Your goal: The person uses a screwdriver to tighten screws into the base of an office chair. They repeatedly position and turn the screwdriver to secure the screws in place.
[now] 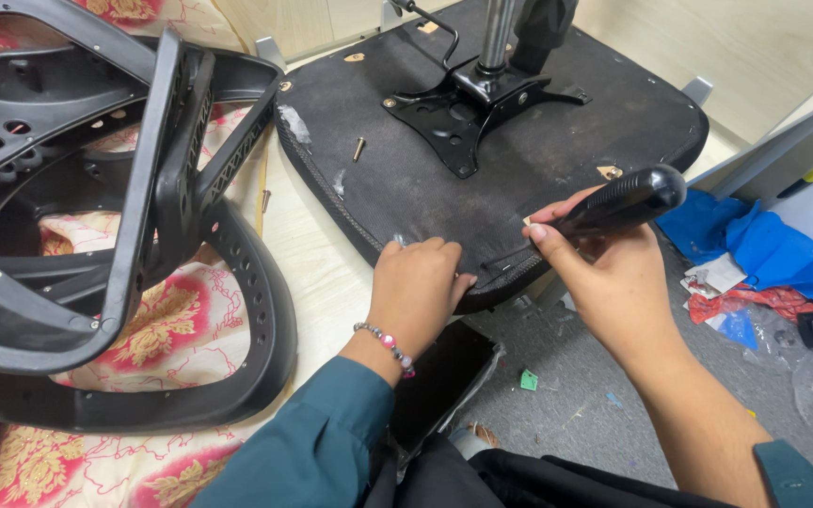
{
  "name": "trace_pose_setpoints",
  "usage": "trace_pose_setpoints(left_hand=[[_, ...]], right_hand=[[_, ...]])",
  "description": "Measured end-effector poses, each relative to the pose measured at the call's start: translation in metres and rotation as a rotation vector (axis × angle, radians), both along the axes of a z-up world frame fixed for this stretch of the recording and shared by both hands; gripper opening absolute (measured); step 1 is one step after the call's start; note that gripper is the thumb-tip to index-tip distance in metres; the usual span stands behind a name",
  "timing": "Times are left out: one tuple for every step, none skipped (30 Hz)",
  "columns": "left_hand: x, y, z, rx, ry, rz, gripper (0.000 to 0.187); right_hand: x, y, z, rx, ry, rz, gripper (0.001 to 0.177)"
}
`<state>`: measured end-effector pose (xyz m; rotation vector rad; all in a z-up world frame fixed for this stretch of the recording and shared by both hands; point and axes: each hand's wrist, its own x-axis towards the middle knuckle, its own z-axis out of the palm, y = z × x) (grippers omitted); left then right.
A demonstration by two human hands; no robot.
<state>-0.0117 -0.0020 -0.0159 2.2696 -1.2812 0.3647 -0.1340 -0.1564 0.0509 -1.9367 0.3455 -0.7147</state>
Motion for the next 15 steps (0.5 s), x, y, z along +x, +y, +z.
trace_pose_setpoints(left_hand=[[-0.002, 0.000, -0.001, 0.010, 0.008, 0.010, 0.023], [-0.002, -0.003, 0.001, 0.016, 0.011, 0.020, 0.023], [-0.002, -0.004, 0.002, 0.022, 0.015, 0.031, 0.023], [-0.001, -0.005, 0.003, 0.034, 0.045, 0.028, 0.025], [-0.001, -0.005, 0.004, 0.047, 0.075, 0.026, 0.028], [-0.001, -0.005, 0.005, 0.061, 0.104, 0.027, 0.031], [0.000, -0.002, 0.006, 0.045, 0.118, -0.023, 0.030], [0.001, 0.001, 0.008, 0.026, 0.130, -0.069, 0.030], [0.003, 0.005, 0.010, 0.007, 0.142, -0.116, 0.031], [0.006, 0.009, 0.011, 0.023, 0.182, -0.150, 0.025], [0.009, 0.012, 0.012, 0.038, 0.221, -0.184, 0.021], [0.011, 0.015, 0.013, 0.053, 0.261, -0.217, 0.018], [0.012, 0.016, 0.014, 0.053, 0.276, -0.218, 0.014], [0.013, 0.016, 0.014, 0.050, 0.290, -0.218, 0.011], [0.015, 0.017, 0.014, 0.047, 0.304, -0.218, 0.009]], right_hand=[[-0.001, 0.002, -0.001, -0.012, 0.020, -0.011, 0.014], [0.001, 0.004, 0.000, -0.028, 0.036, -0.023, 0.014], [0.002, 0.005, 0.002, -0.044, 0.052, -0.034, 0.014], [0.003, 0.006, 0.002, -0.053, 0.051, -0.036, 0.015], [0.003, 0.008, 0.003, -0.062, 0.049, -0.038, 0.016], [0.004, 0.009, 0.003, -0.069, 0.047, -0.036, 0.017], [0.004, 0.011, 0.004, -0.083, 0.066, -0.050, 0.017], [0.005, 0.012, 0.005, -0.099, 0.083, -0.059, 0.016], [0.006, 0.013, 0.007, -0.114, 0.099, -0.069, 0.016], [0.006, 0.012, 0.008, -0.130, 0.128, -0.079, 0.015], [0.006, 0.011, 0.008, -0.146, 0.157, -0.089, 0.015], [0.006, 0.011, 0.009, -0.163, 0.185, -0.099, 0.015], [0.007, 0.011, 0.009, -0.106, 0.146, -0.073, 0.018], [0.008, 0.010, 0.009, -0.052, 0.106, -0.045, 0.021], [0.009, 0.010, 0.008, 0.003, 0.067, -0.017, 0.024]])
